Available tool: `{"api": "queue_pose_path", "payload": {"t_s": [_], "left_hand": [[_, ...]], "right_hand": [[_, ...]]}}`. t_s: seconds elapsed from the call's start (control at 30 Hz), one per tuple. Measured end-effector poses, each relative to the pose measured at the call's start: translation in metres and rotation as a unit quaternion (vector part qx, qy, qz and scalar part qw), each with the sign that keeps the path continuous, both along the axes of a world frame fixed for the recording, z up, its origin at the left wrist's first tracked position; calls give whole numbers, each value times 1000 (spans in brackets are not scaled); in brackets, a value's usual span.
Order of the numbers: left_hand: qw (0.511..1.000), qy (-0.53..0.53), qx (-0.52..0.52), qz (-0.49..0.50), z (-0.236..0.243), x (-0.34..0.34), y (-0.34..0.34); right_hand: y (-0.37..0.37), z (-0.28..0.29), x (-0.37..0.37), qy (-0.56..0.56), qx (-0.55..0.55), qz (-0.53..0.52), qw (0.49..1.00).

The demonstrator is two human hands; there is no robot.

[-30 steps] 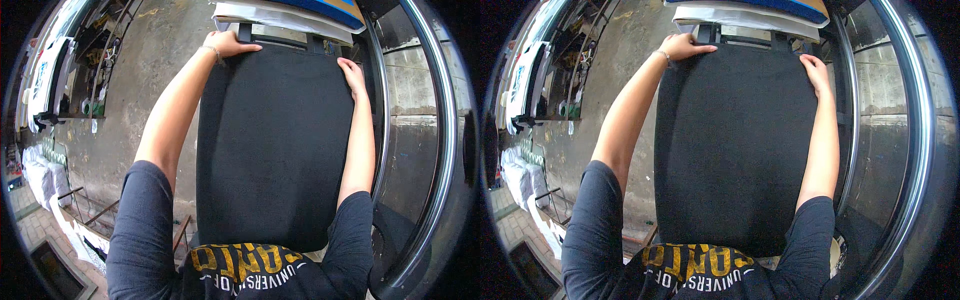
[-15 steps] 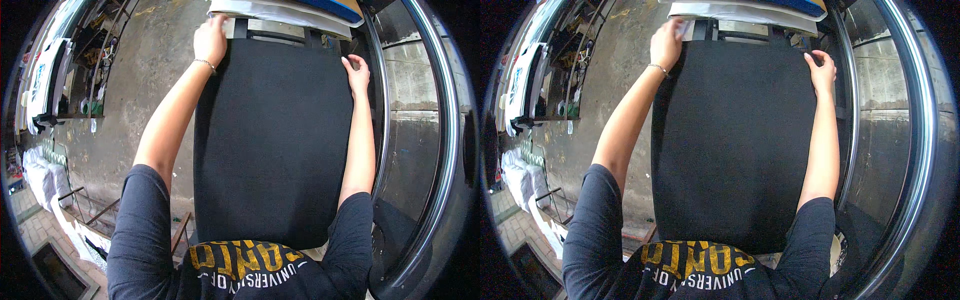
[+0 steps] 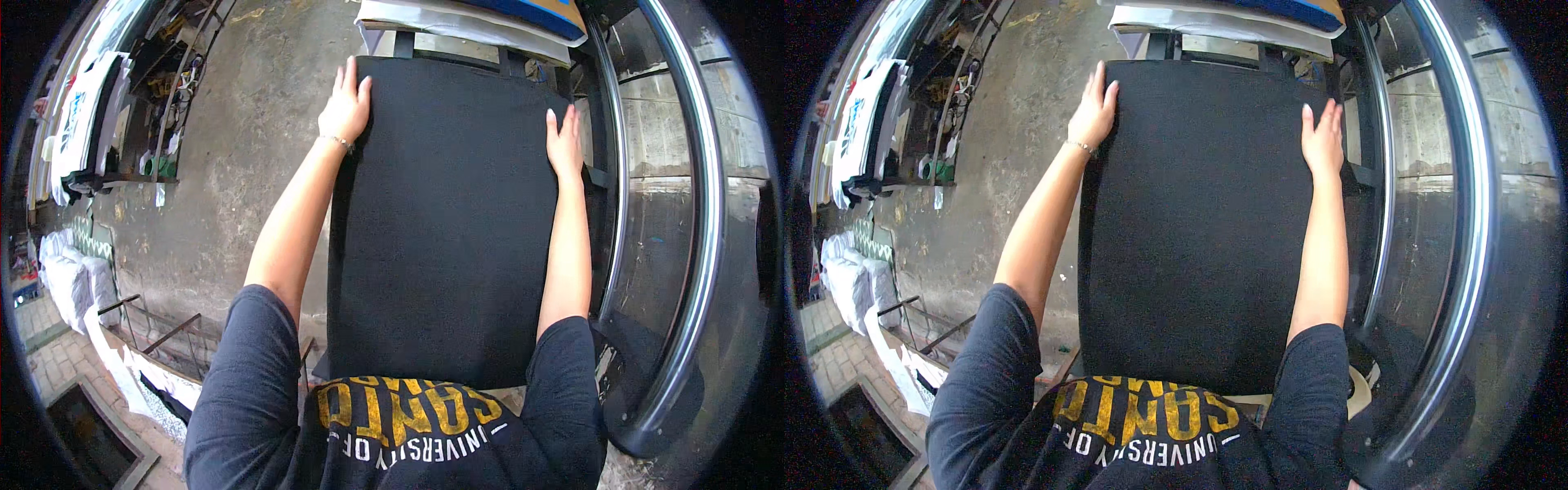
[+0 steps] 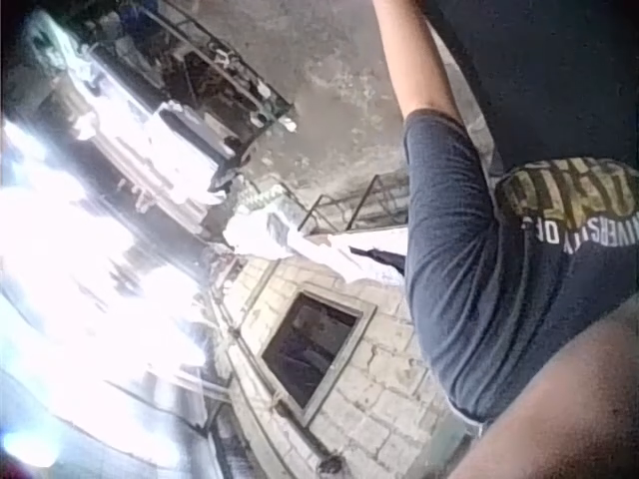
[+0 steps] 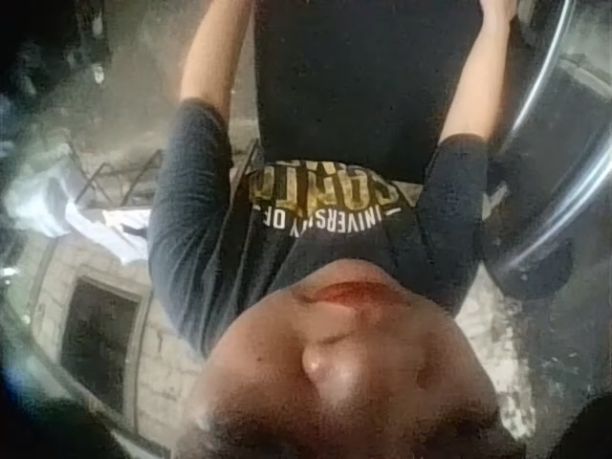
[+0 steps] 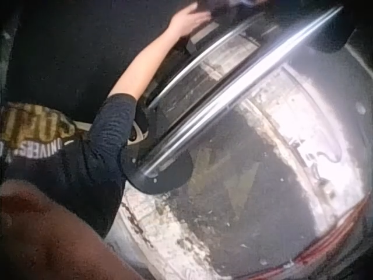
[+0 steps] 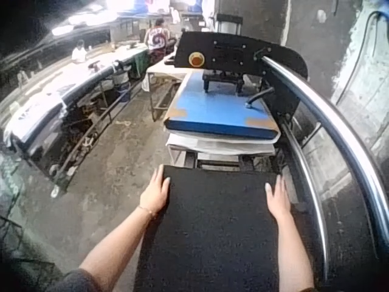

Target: Printing designs onto t-shirts and sorting them on a workbench.

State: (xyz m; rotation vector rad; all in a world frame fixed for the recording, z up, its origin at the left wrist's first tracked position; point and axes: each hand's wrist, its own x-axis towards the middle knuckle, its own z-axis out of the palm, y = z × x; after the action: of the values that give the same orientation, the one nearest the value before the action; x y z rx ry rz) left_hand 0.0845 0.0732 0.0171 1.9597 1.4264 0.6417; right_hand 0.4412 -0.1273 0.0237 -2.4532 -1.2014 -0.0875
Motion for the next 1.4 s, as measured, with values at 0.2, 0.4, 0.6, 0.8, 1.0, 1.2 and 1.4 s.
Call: {"api": "queue_pose_path", "payload": {"t_s": [0.2, 0.4, 0.6, 0.8, 1.0, 1.2, 1.4], "left_hand": [[876, -179, -448, 21, -8, -63, -46], [773, -246, -580, 77, -14, -83, -78], [845, -391, -305, 198, -59, -103, -67], [884, -301, -315, 167, -73, -97, -73], [832, -275, -433, 213, -26, -123, -161], [914, -277, -246, 168, -25, -170, -220], [897, -274, -299, 176, -31, -180, -259]], "right_hand": [[-92, -15, -6, 160, 169, -80, 969], [-139, -16, -11, 493, -3, -249, 834], [-141, -50, 1, 587, 221, -182, 758], [-142, -69, 11, 504, 212, -160, 822], [-185, -30, -33, 534, 140, -202, 809], [-195, -25, -47, 376, 169, -132, 901], [-217, -34, -60, 260, 176, -125, 941]]}}
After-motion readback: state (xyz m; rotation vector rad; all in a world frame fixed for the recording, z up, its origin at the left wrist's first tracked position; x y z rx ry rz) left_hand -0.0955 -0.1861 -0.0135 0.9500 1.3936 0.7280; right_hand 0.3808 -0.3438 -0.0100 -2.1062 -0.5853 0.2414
